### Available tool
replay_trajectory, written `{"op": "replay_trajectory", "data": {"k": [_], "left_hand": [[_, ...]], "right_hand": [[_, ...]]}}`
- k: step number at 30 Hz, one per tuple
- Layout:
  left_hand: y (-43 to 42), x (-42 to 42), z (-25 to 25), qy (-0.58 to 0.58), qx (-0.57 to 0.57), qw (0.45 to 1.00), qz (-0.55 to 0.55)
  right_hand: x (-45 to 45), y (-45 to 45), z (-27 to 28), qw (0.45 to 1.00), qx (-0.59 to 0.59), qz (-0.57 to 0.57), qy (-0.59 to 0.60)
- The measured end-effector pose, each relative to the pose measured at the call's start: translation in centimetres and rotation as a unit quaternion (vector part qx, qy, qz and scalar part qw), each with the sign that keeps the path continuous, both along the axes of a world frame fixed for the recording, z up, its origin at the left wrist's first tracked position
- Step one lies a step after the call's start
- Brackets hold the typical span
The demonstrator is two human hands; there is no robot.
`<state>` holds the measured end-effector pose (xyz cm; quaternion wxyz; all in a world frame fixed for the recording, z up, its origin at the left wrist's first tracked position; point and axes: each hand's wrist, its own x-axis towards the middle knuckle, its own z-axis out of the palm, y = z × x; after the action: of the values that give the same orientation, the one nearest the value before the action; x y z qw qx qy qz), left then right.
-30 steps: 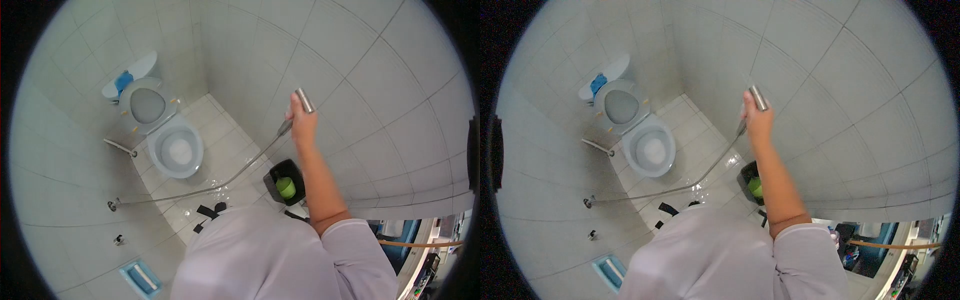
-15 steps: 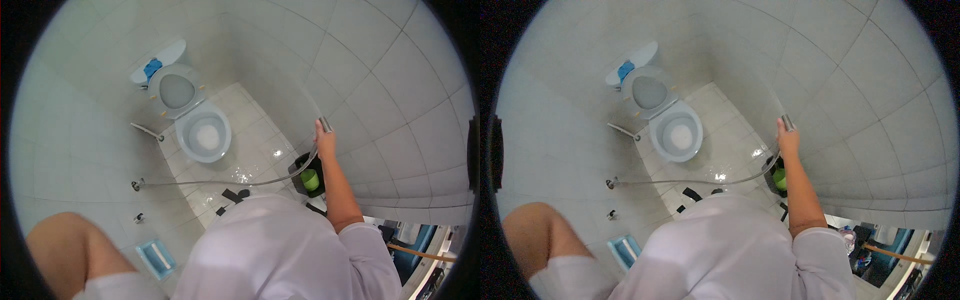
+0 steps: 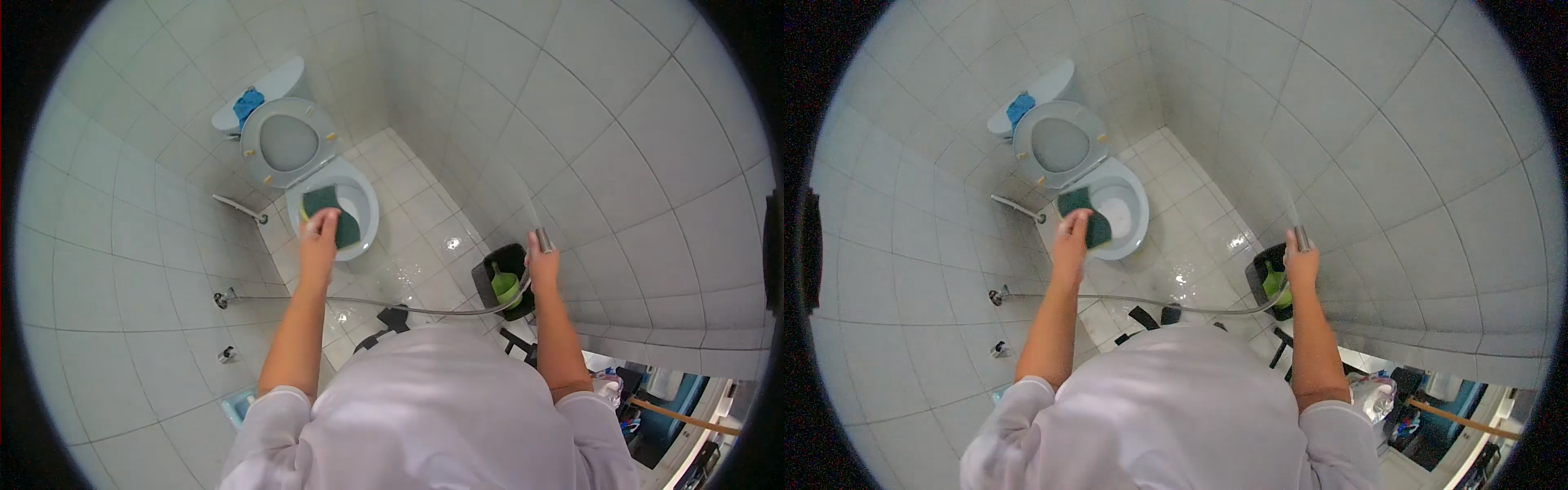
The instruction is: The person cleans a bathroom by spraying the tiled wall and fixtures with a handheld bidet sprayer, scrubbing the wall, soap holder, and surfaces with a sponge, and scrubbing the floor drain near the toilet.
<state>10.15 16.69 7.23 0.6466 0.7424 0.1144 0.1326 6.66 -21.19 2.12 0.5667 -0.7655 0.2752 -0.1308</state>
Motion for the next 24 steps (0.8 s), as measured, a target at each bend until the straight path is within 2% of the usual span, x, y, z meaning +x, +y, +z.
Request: {"op": "replay_trajectory", "data": {"k": [2,6,9,12,14,15,17,19,21,23,24], "left_hand": [[-0.5,-0.1,-1.8,0.089,0.028,0.995,-0.022],[-1.7,0.6,-3.6,0.109,0.042,0.993,-0.010],[-2.3,0.8,-3.8,0.151,0.032,0.987,-0.044],[-2.5,1.2,-4.8,0.134,0.070,0.988,-0.040],[-2.4,1.8,-6.5,0.131,0.073,0.987,-0.057],[-2.2,1.8,-7.2,0.132,0.073,0.987,-0.057],[-1.9,1.9,-8.2,0.140,0.061,0.985,-0.076],[-2.2,1.9,-8.0,0.141,0.082,0.984,-0.068],[-2.3,1.8,-7.4,0.142,0.102,0.983,-0.055],[-2.8,1.8,-6.4,0.207,0.009,0.975,-0.079],[-2.6,2.0,-7.3,0.207,0.008,0.975,-0.078]], "right_hand": [[-0.2,0.2,-0.6,1.000,-0.013,0.006,0.009],[0.3,3.1,2.5,0.998,0.011,0.064,-0.014],[0.6,3.8,2.6,0.996,-0.011,0.087,-0.004],[0.0,2.1,0.0,0.999,0.008,0.043,0.026],[-1.5,-1.1,-3.7,0.997,-0.070,-0.038,0.024],[-2.4,-2.3,-3.8,0.996,-0.070,-0.038,0.026],[-4.2,-3.6,-3.6,0.981,0.018,-0.149,0.125],[-4.8,-3.6,-3.4,0.983,0.047,-0.151,0.094],[-4.3,-2.5,-2.5,0.984,0.077,-0.148,0.064],[-2.6,0.0,-0.6,0.997,0.035,-0.051,0.053],[-1.6,1.5,0.3,0.999,0.035,-0.013,0.028]]}}
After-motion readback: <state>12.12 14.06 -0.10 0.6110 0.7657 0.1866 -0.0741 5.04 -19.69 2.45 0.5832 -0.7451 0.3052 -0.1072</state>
